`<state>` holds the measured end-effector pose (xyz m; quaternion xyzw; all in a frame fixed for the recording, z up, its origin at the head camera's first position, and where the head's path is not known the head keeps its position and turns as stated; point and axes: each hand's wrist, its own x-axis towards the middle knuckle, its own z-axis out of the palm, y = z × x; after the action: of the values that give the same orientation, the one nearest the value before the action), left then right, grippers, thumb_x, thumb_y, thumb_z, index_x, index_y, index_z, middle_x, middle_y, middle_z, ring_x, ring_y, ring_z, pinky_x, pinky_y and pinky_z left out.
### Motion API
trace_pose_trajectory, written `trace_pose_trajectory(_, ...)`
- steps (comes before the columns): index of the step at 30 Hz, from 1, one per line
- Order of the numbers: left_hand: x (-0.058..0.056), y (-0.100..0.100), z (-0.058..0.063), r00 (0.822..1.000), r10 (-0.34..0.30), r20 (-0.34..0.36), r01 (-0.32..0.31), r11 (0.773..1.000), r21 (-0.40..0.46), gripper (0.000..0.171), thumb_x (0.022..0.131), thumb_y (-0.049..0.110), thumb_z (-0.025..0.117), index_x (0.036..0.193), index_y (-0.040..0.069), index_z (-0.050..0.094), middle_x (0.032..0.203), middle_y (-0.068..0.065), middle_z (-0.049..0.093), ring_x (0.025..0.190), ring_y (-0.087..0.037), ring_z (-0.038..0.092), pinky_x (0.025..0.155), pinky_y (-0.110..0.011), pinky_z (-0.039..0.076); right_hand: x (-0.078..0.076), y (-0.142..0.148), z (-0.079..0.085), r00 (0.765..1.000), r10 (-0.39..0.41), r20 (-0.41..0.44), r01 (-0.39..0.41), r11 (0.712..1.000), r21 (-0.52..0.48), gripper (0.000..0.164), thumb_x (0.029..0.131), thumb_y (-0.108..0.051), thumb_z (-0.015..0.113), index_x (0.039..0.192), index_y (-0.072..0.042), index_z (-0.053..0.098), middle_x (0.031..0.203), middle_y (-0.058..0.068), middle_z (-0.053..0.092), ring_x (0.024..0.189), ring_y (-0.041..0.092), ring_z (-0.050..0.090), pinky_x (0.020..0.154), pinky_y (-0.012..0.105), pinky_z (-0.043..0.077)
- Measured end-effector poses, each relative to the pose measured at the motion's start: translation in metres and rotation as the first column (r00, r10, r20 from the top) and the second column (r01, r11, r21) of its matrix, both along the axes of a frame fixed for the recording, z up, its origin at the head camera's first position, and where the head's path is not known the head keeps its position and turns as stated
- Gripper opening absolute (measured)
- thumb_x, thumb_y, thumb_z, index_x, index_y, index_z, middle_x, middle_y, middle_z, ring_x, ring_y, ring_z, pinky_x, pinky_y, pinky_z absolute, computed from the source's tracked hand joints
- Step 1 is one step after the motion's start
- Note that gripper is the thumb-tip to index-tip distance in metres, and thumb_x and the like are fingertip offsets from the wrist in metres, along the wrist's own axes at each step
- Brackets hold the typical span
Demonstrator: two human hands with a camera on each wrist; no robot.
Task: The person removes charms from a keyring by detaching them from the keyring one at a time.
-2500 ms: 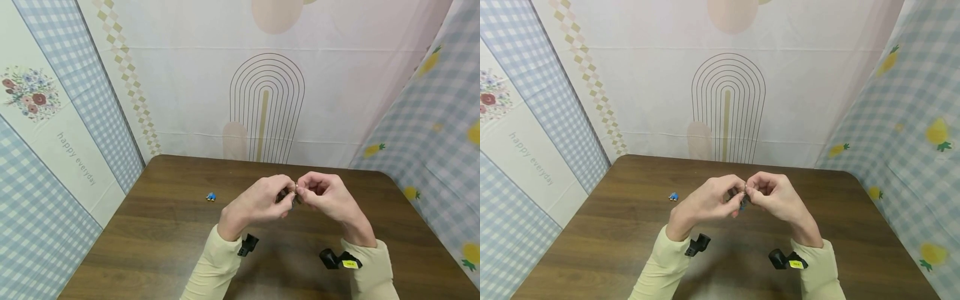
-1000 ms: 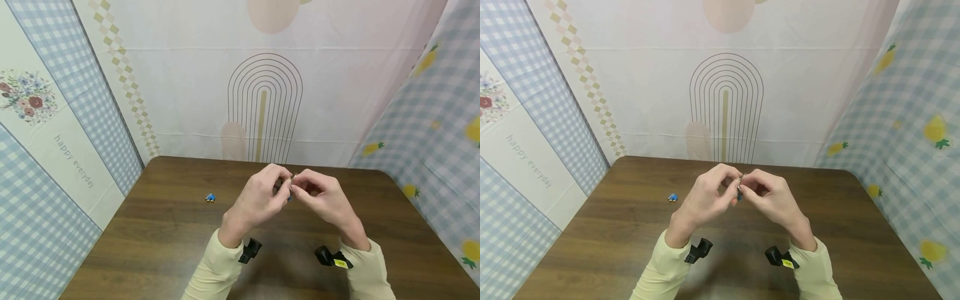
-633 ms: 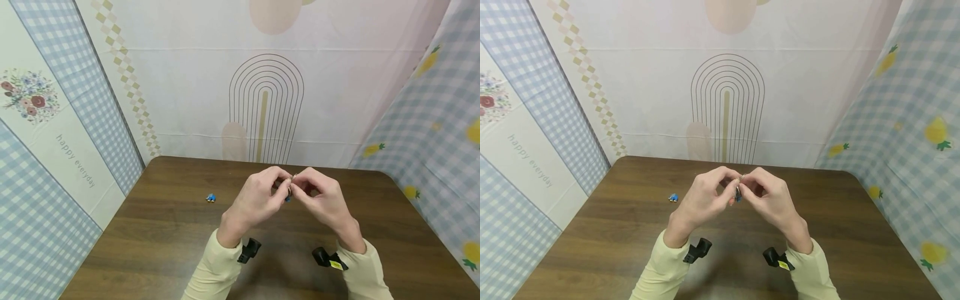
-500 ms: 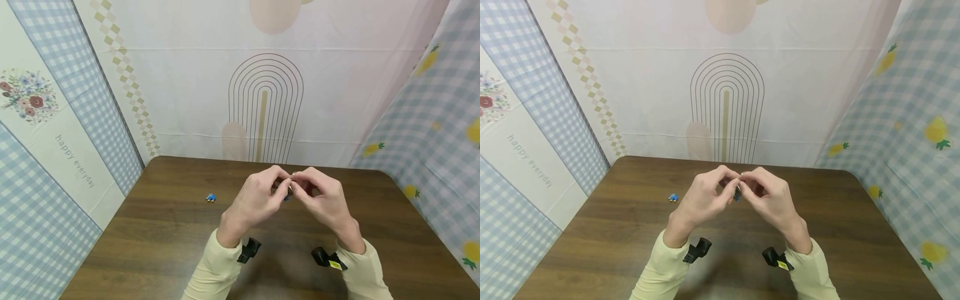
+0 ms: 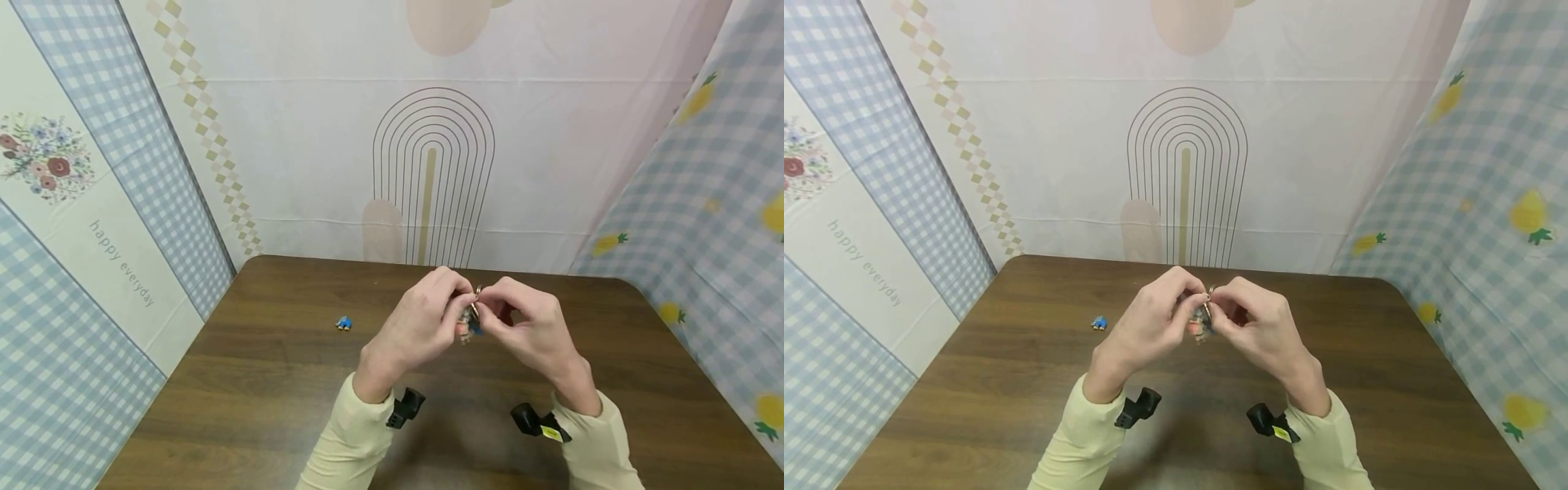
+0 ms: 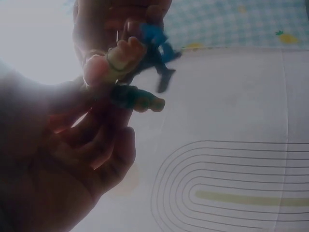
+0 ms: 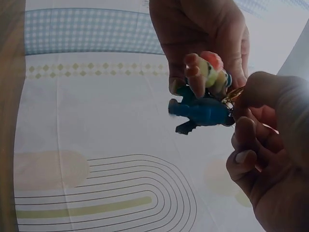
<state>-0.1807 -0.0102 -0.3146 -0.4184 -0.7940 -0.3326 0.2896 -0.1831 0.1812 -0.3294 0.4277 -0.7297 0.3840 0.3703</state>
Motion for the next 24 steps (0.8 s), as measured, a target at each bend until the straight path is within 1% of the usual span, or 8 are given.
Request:
trace_pose_trajectory(1, -0.0007, -0.0005, 0.0000, 1.000, -0.002, -0.003, 0.002, 1.000, -0.008, 0.005, 0.097, 0.009, 0.058, 0.093, 0.008, 0.061, 0.089, -0.001, 0.059, 0.082, -0.012, 0.054, 0.077, -0.020, 0.046, -0.0002, 0.0003, 0.0000, 1.000, 0.008, 0.003, -0.008, 1.000, 0.004, 0.018, 0.075, 0.008, 0.065, 0.082, -0.009, 0.066, 0.072, -0.005, 0.056, 0.062, -0.001, 0.047, 0.052, 0.013, 0.039)
trace_pose_trajectory(3, -0.0019, -0.0016, 0.0001, 1.000, -0.009, -0.002, 0.009, 1.000, -0.019, 0.005, 0.097, 0.009, 0.059, 0.093, 0.008, 0.061, 0.088, 0.000, 0.060, 0.084, -0.013, 0.055, 0.079, -0.022, 0.047, 0.0000, 0.0009, -0.0002, 1.000, 0.022, 0.016, -0.022, 1.000, 0.012, 0.022, 0.073, 0.010, 0.065, 0.082, -0.010, 0.066, 0.072, -0.006, 0.054, 0.062, 0.000, 0.046, 0.051, 0.013, 0.038)
trace_pose_trajectory(7, -0.0033, -0.0034, -0.0001, 0.999, -0.035, 0.017, 0.036, 0.999, -0.027, 0.005, 0.097, 0.009, 0.059, 0.092, 0.009, 0.061, 0.087, 0.000, 0.061, 0.086, -0.013, 0.055, 0.081, -0.024, 0.046, 0.0021, 0.0017, -0.0008, 0.996, 0.048, 0.079, -0.050, 0.999, 0.022, 0.024, 0.073, 0.010, 0.063, 0.082, -0.012, 0.063, 0.071, -0.008, 0.053, 0.060, 0.000, 0.046, 0.049, 0.014, 0.039)
trace_pose_trajectory(11, -0.0037, -0.0040, -0.0003, 0.998, -0.065, 0.020, 0.066, 0.997, -0.029, 0.005, 0.097, 0.009, 0.058, 0.093, 0.008, 0.060, 0.087, 0.000, 0.060, 0.085, -0.013, 0.054, 0.079, -0.023, 0.045, 0.0035, 0.0014, -0.0018, 0.988, 0.068, 0.136, -0.068, 0.998, 0.001, 0.027, 0.074, 0.013, 0.064, 0.081, -0.012, 0.061, 0.071, -0.008, 0.052, 0.058, -0.002, 0.046, 0.046, 0.016, 0.039)
trace_pose_trajectory(17, -0.0044, -0.0056, 0.0002, 0.995, -0.097, 0.008, 0.097, 0.995, -0.012, 0.007, 0.098, 0.011, 0.057, 0.093, 0.008, 0.059, 0.087, 0.000, 0.059, 0.083, -0.012, 0.052, 0.078, -0.020, 0.044, 0.0026, -0.0006, -0.0029, 0.987, 0.089, 0.133, -0.086, 0.996, -0.031, 0.029, 0.073, 0.018, 0.065, 0.083, -0.009, 0.065, 0.069, -0.006, 0.053, 0.058, -0.002, 0.044, 0.045, 0.015, 0.036)
trace_pose_trajectory(21, -0.0060, -0.0076, 0.0001, 0.995, -0.100, 0.021, 0.099, 0.995, 0.007, 0.007, 0.099, 0.011, 0.057, 0.093, 0.007, 0.060, 0.088, -0.001, 0.060, 0.083, -0.012, 0.053, 0.077, -0.020, 0.044, 0.0026, -0.0021, -0.0020, 0.986, 0.111, 0.125, -0.106, 0.993, -0.041, 0.029, 0.071, 0.020, 0.065, 0.083, -0.006, 0.066, 0.068, -0.005, 0.051, 0.058, -0.001, 0.042, 0.044, 0.018, 0.032)
trace_pose_trajectory(24, -0.0075, -0.0091, -0.0002, 0.995, -0.100, 0.029, 0.099, 0.995, 0.019, 0.007, 0.099, 0.010, 0.057, 0.093, 0.007, 0.060, 0.088, -0.001, 0.061, 0.082, -0.011, 0.053, 0.076, -0.019, 0.044, 0.0035, -0.0023, -0.0010, 0.983, 0.117, 0.139, -0.113, 0.993, -0.036, 0.031, 0.071, 0.021, 0.066, 0.082, -0.008, 0.066, 0.068, -0.006, 0.051, 0.057, -0.001, 0.041, 0.044, 0.018, 0.031)
